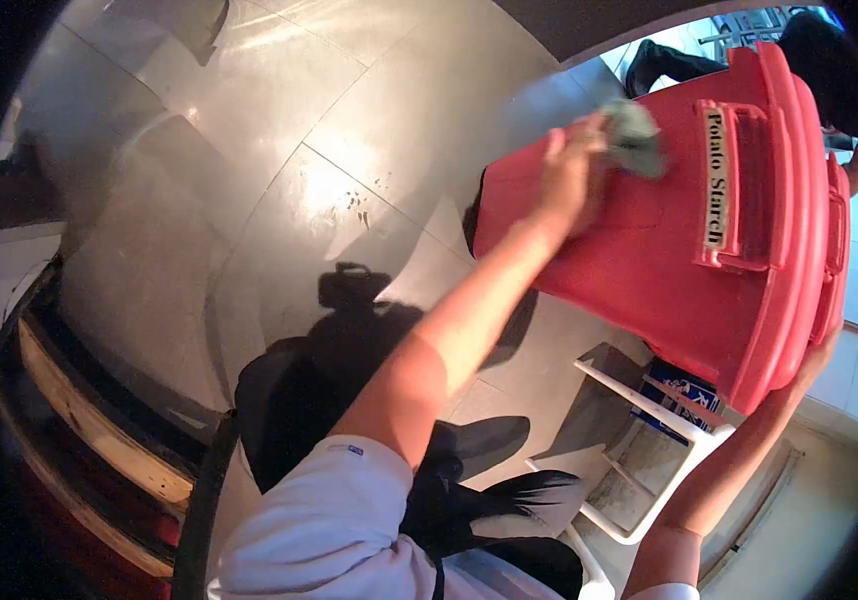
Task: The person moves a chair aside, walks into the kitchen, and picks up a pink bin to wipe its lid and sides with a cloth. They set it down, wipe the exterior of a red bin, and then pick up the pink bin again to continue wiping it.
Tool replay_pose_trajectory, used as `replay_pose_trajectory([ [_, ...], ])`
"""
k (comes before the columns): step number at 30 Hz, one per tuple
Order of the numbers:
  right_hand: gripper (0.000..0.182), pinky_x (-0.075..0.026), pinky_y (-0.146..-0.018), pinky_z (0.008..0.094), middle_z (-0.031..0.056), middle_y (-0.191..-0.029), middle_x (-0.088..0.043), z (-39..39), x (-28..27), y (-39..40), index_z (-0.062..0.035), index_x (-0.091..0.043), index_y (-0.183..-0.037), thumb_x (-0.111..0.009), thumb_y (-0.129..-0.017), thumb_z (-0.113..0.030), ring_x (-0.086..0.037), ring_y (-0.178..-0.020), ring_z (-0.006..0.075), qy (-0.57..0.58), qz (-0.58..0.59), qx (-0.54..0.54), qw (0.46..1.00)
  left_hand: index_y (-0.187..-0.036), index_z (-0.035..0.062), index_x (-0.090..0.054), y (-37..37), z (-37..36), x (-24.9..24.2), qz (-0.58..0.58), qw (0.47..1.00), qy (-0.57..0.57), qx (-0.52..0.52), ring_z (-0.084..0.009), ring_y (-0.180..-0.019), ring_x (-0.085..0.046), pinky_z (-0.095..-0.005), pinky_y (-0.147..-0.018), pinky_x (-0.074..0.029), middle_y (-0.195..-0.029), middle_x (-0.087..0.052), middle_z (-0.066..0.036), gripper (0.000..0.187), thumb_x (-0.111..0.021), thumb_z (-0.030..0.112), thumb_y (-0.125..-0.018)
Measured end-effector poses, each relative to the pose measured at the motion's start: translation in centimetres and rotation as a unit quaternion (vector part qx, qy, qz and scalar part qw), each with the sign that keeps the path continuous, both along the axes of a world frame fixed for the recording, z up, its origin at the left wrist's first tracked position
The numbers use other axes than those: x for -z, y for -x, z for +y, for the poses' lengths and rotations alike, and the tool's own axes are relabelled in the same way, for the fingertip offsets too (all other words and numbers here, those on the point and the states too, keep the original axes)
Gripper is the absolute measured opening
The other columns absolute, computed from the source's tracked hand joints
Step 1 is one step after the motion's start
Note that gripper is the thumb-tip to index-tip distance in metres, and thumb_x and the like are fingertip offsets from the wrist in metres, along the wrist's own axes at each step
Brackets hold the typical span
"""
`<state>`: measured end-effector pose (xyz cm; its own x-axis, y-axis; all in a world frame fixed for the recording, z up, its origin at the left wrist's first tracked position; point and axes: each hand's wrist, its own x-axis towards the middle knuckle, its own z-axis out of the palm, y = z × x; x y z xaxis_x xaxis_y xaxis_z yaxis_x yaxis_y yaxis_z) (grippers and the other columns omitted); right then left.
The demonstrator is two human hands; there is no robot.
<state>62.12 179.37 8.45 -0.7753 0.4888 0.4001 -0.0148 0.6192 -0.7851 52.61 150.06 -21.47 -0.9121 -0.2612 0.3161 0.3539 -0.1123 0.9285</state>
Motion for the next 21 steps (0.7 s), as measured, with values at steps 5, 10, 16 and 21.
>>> replay_pose_trajectory([
  [5,0.055,-0.052,-0.096,0.0373,0.015,-0.134,-0.056,-6.4,0.7,-1.1,-0.0017,-0.045,-0.142,-0.045,-0.102,-0.039,-0.059,-0.115,0.023,-0.121,-0.015,-0.01,0.992,-0.123,0.0065,-0.061,-3.7,1.8,22.8,-0.299,0.933,0.201,-0.006,-0.0421,-0.108,-0.059,-0.0467,-0.095,-0.046,-0.118,-0.063,-0.022,0.034,-0.045,0.025,-0.099],
  [10,0.05,-0.051,-0.096,0.0358,0.0139,-0.134,-0.055,-4.8,0.7,-0.6,-0.0019,-0.046,-0.141,-0.05,-0.101,-0.031,-0.058,-0.116,0.0223,-0.145,-0.01,-0.039,0.989,-0.126,-0.0006,-0.058,-8.9,4.0,15.2,-0.274,0.907,-0.312,0.073,-0.0192,-0.103,-0.06,-0.0327,-0.094,-0.046,-0.115,-0.065,-0.009,0.032,-0.041,0.017,-0.105],
  [16,0.052,-0.049,-0.099,0.0372,0.0132,-0.136,-0.054,-5.9,1.0,-0.3,-0.0031,-0.046,-0.142,-0.048,-0.101,-0.034,-0.057,-0.119,0.023,-0.13,-0.014,-0.012,0.991,-0.14,0.008,-0.051,-7.7,0.7,-0.8,0.02,0.979,-0.166,0.119,-0.035,-0.142,-0.036,-0.0413,-0.115,-0.029,-0.146,-0.046,-0.022,0.047,-0.054,0.004,-0.093],
  [21,0.052,-0.043,-0.105,0.0377,0.0124,-0.138,-0.054,-2.3,0.5,0.2,-0.0041,-0.046,-0.144,-0.043,-0.103,-0.035,-0.054,-0.123,0.0226,-0.064,0.002,-0.016,0.998,-0.128,-0.0033,-0.056,-5.4,0.1,16.2,-0.299,0.946,-0.029,0.118,-0.0173,-0.111,-0.057,-0.0355,-0.096,-0.044,-0.115,-0.064,-0.018,0.04,-0.042,0.026,-0.105],
])
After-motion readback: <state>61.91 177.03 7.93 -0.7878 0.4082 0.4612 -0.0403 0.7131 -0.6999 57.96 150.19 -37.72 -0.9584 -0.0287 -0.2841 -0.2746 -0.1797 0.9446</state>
